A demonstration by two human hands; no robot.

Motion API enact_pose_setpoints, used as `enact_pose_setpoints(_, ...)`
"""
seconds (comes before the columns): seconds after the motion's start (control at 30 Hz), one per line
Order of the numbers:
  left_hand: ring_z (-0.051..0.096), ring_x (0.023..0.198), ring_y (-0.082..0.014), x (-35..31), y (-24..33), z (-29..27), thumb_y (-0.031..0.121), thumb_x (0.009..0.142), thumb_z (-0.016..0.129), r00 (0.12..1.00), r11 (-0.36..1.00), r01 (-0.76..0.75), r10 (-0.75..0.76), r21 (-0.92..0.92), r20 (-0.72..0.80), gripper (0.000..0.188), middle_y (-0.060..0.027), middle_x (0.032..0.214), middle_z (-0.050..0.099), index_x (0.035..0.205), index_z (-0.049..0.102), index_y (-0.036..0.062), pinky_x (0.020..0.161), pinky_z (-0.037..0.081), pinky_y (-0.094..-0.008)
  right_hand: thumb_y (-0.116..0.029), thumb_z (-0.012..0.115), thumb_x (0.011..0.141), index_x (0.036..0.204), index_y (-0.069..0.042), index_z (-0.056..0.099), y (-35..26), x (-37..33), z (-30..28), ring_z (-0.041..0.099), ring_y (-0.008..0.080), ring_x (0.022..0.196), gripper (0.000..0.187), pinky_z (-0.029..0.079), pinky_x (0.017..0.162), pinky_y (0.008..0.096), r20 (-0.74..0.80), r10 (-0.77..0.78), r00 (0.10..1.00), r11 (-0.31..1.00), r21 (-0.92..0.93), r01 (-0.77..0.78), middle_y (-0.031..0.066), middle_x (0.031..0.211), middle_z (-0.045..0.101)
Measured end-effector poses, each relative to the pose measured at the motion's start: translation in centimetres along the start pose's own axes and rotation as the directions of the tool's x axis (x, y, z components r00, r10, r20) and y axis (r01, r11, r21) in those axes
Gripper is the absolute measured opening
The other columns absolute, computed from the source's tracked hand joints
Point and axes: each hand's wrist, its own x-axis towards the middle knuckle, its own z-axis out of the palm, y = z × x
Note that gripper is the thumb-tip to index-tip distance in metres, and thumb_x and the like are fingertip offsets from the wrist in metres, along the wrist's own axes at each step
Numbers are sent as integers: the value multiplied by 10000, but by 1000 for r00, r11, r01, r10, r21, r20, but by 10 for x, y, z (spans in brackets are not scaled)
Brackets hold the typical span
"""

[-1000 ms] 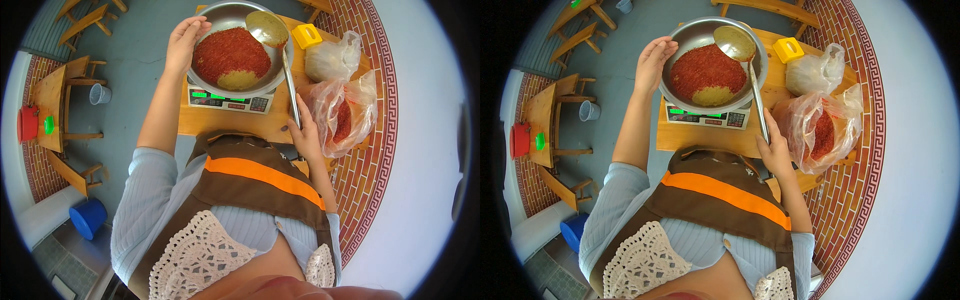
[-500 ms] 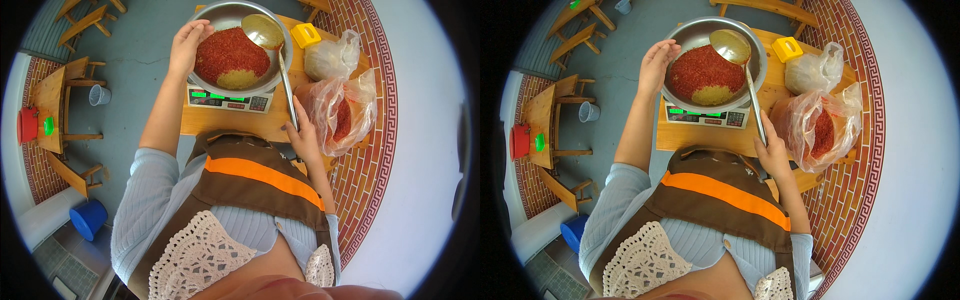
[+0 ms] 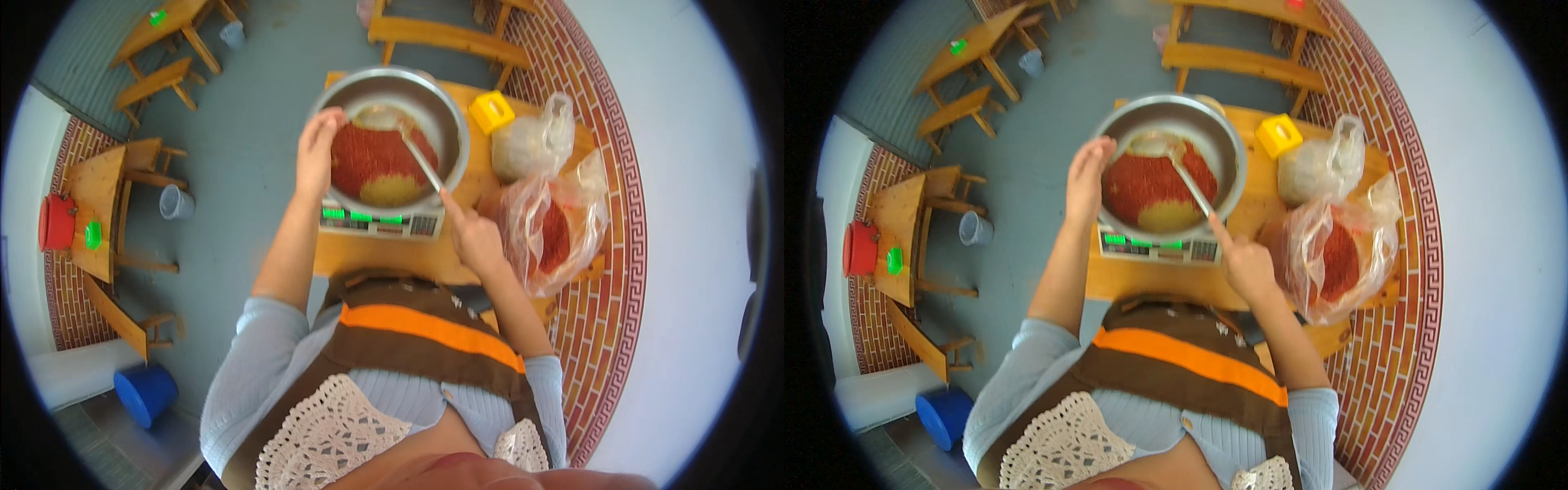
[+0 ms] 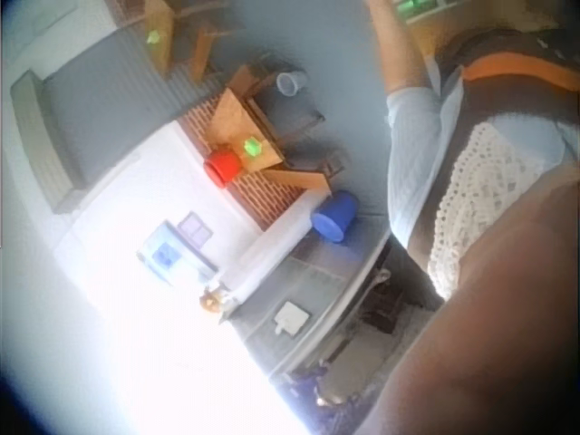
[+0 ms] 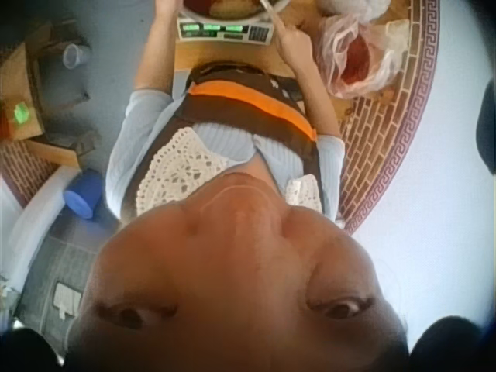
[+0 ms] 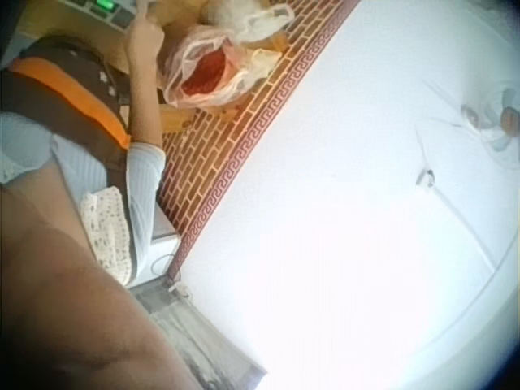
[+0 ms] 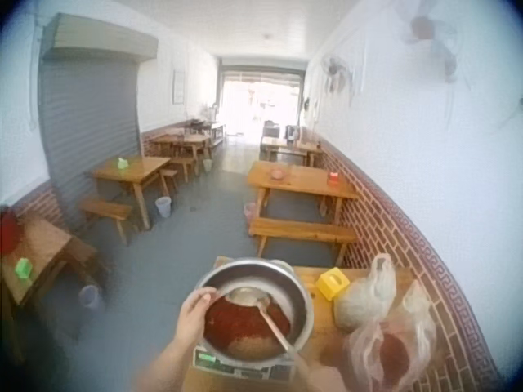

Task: The person portions a red granular food item from a plastic bag into a metal bowl on a digital scale, then transfers some into a small bowl. The person ties the plastic bag and places it on the table.

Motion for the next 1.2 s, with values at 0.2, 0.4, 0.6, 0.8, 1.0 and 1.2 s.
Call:
enact_pose_setpoints(0.2, 488, 1286, -225, -7, 4, 7, 358, 1064, 432, 1000, 999, -2, 1, 50, 18, 440, -127, 1310, 578, 1278, 581, 4, 1128, 332, -363, 3, 608, 753, 1475, -145, 458, 1, 32, 16, 630, 312, 565, 752, 528, 515, 415, 52, -47, 998, 997, -51, 50, 160, 729, 592)
enact_pose_setpoints(0.4, 348, 1421, -285, -4, 9, 21, 447, 1079, 308, 997, 994, 72, -71, -82, 8, 590, -204, 1437, 455, 1401, 419, -35, 1226, 201, -404, -13, 634, 759, 1453, -104, 470, -1, 46, 22, 667, 331, 635, 720, 546, 546, 416, 163, -73, 984, 995, -59, 83, 183, 802, 633)
enact_pose_setpoints(0.6, 269, 1463, -354, 9, 16, 49, 536, 1059, 246, 950, 857, 209, -291, -471, -109, 719, -274, 1537, 315, 1518, 235, -18, 1227, 164, -441, -121, 653, 836, 1377, -68, 524, -10, 70, -10, 626, 366, 1044, 559, 524, 903, 447, -128, -147, 981, 973, 158, 167, 222, 1153, 607)
enact_pose_setpoints(0.8, 349, 1416, -343, -1, 35, 92, 528, 1060, 257, 970, 821, 122, -217, -558, -107, 700, -265, 1526, 341, 1522, 230, 2, 1199, 227, -459, -29, 518, 881, 1364, -61, 528, -18, 124, -9, 442, 400, 1334, 484, 300, 1140, 543, -271, -354, 895, 906, 138, 400, 185, 1421, 489)
enact_pose_setpoints(1.0, 459, 1316, -257, -33, 46, 91, 471, 1049, 418, 913, 844, 141, -314, -518, -262, 582, -139, 1373, 538, 1441, 404, 40, 1080, 389, -442, -33, 502, 888, 1378, -39, 509, -27, 142, 4, 424, 396, 1360, 490, 273, 1161, 531, -338, -459, 821, 829, 169, 533, 215, 1429, 484)
enact_pose_setpoints(1.2, 452, 1321, -250, -107, 88, 34, 369, 1064, 435, 968, 931, -63, -30, -359, -249, 476, -133, 1456, 436, 1428, 427, 61, 1069, 435, -418, -2, 482, 931, 1425, 31, 434, -83, 177, -5, 481, 397, 1305, 498, 381, 1099, 437, -105, -244, 964, 765, 590, 258, 239, 1424, 494)
